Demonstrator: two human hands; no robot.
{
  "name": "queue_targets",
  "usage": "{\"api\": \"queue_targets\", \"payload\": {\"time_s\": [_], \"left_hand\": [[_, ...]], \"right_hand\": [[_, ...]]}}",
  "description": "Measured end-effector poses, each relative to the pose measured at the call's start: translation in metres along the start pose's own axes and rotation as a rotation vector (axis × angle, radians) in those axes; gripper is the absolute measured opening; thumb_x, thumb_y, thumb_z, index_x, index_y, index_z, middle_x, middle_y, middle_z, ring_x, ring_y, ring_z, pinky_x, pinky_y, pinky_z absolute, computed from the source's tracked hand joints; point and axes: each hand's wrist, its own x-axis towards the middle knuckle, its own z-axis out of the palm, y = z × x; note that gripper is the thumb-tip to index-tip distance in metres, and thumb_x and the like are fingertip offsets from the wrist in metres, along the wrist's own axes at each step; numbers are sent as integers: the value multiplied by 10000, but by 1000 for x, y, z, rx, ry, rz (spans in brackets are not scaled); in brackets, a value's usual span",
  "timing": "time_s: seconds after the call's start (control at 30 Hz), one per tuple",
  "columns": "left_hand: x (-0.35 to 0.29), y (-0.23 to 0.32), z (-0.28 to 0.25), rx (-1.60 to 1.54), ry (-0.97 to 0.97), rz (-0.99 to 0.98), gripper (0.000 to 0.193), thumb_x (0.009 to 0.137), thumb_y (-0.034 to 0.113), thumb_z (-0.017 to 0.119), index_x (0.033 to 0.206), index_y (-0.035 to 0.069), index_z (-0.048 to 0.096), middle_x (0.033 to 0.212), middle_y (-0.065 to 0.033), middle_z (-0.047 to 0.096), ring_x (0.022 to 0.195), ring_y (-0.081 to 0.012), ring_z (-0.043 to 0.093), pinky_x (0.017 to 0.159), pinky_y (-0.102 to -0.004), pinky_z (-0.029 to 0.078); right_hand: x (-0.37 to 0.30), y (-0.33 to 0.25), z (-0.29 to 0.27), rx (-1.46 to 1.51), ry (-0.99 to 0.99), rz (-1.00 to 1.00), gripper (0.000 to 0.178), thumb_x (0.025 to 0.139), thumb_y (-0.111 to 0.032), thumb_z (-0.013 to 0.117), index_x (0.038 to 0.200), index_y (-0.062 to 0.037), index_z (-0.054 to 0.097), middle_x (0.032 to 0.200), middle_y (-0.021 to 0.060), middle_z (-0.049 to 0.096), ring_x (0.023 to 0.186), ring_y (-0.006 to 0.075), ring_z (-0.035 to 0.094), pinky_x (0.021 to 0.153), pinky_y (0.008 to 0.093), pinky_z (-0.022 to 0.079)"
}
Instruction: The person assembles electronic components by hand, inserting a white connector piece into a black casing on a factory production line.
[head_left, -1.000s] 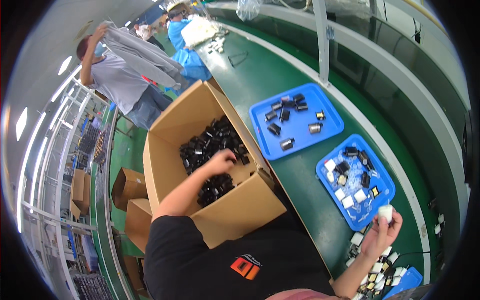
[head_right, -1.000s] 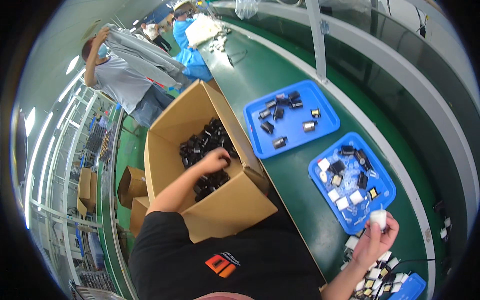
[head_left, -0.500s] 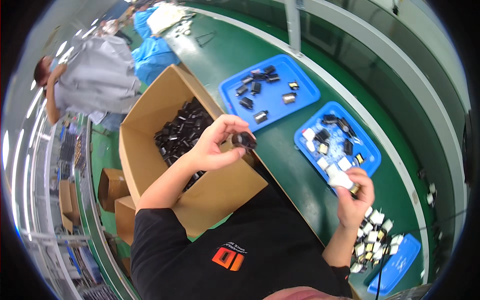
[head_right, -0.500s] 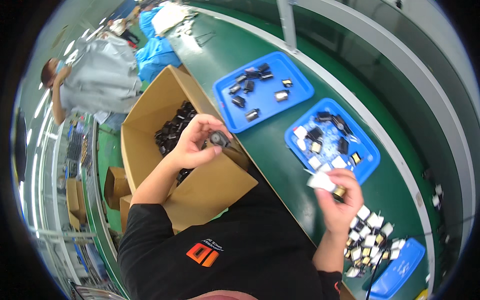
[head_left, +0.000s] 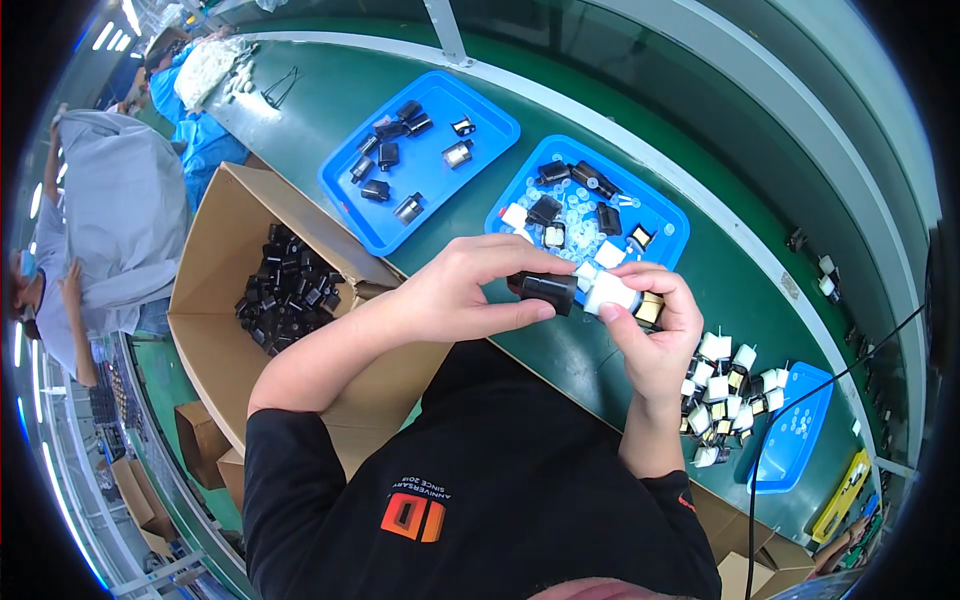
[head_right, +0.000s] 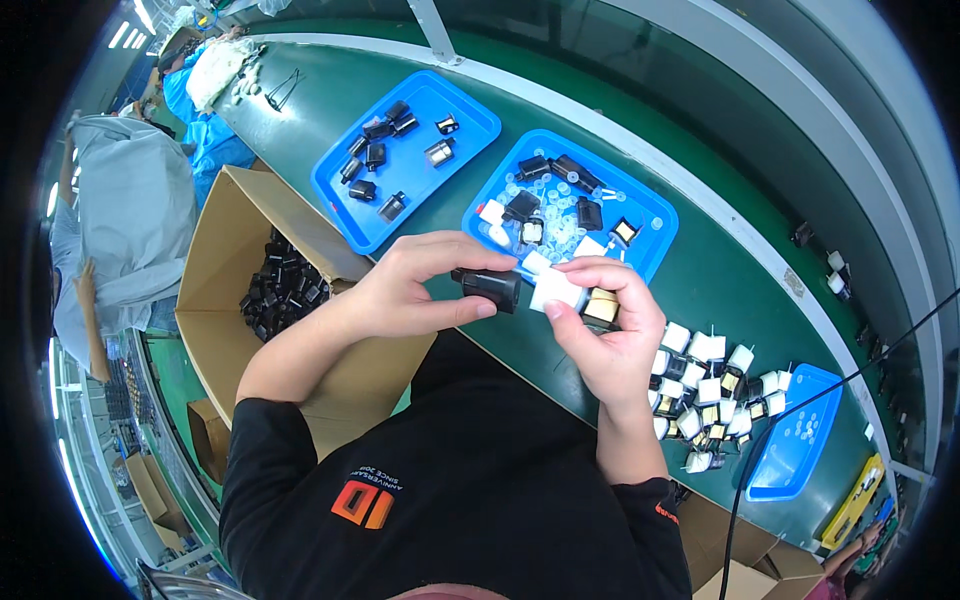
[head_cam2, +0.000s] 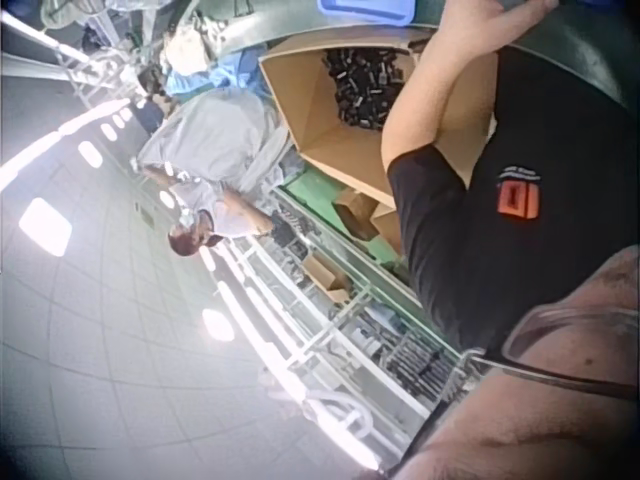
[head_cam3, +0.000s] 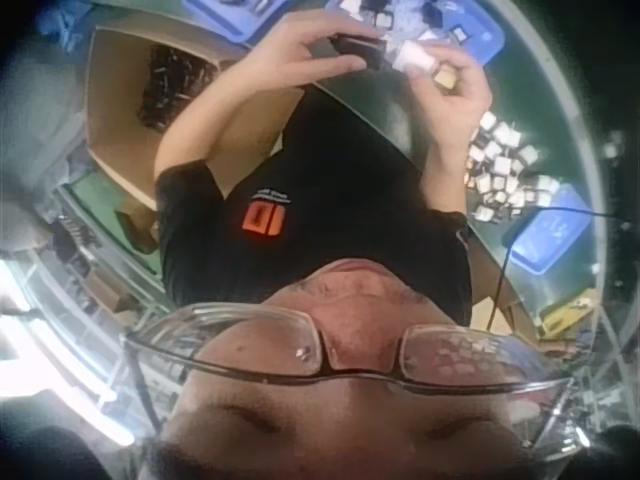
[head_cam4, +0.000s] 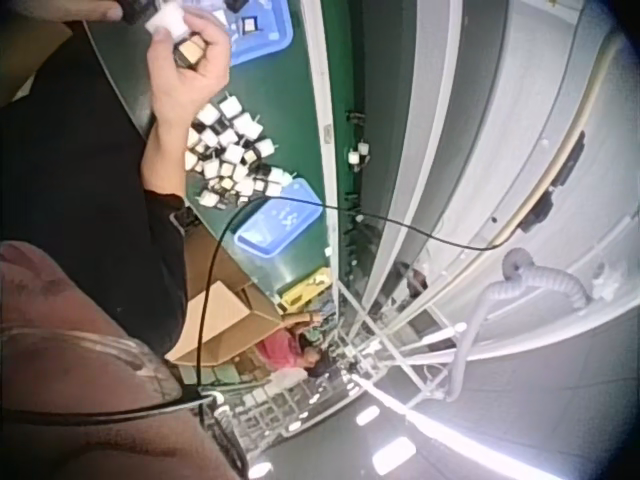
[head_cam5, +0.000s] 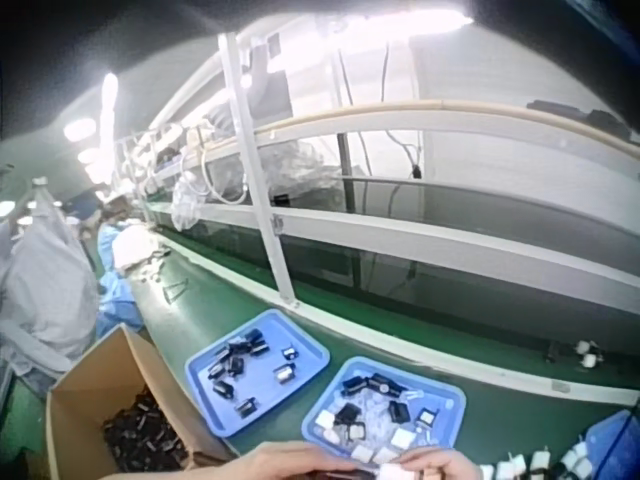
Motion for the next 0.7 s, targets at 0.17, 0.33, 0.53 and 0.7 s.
{"api": "queue_targets", "payload": {"time_s": [0.17, 0.33, 0.53, 0.7], "left_hand": [[-2, -5, 7, -59, 28, -26, 403, 778, 91, 761, 1162, 31, 653, 1043, -130, 679, 947, -251, 658, 817, -333, 508], [-3, -7, 12, -67, 72, -62, 429, 783, 121, 767, 1185, 37, 645, 1032, -125, 689, 935, -225, 669, 819, -317, 506], [-3, -13, 15, -23, 126, -29, 427, 791, 134, 765, 1187, 38, 639, 1031, -122, 697, 935, -216, 680, 814, -309, 513], [-1, -9, 20, -63, 85, -61, 411, 792, 141, 763, 1165, 22, 638, 1035, -121, 698, 934, -233, 686, 813, -319, 520]], "right_hand": [[0, 1, -4, 28, -86, 34, 246, 738, 48, 713, 956, -3, 611, 1013, 124, 650, 959, 180, 618, 848, 302, 485], [1, 11, 8, 36, -64, 58, 244, 757, 30, 717, 973, -5, 608, 1036, 113, 638, 963, 160, 605, 855, 298, 480], [-4, 23, 9, 150, -47, 169, 241, 771, 3, 724, 980, -7, 605, 1040, 105, 626, 958, 152, 591, 852, 286, 466], [1, 27, 5, 78, -184, 132, 239, 796, -30, 678, 1007, -22, 566, 1059, 109, 580, 943, 152, 561, 843, 286, 449]]}}
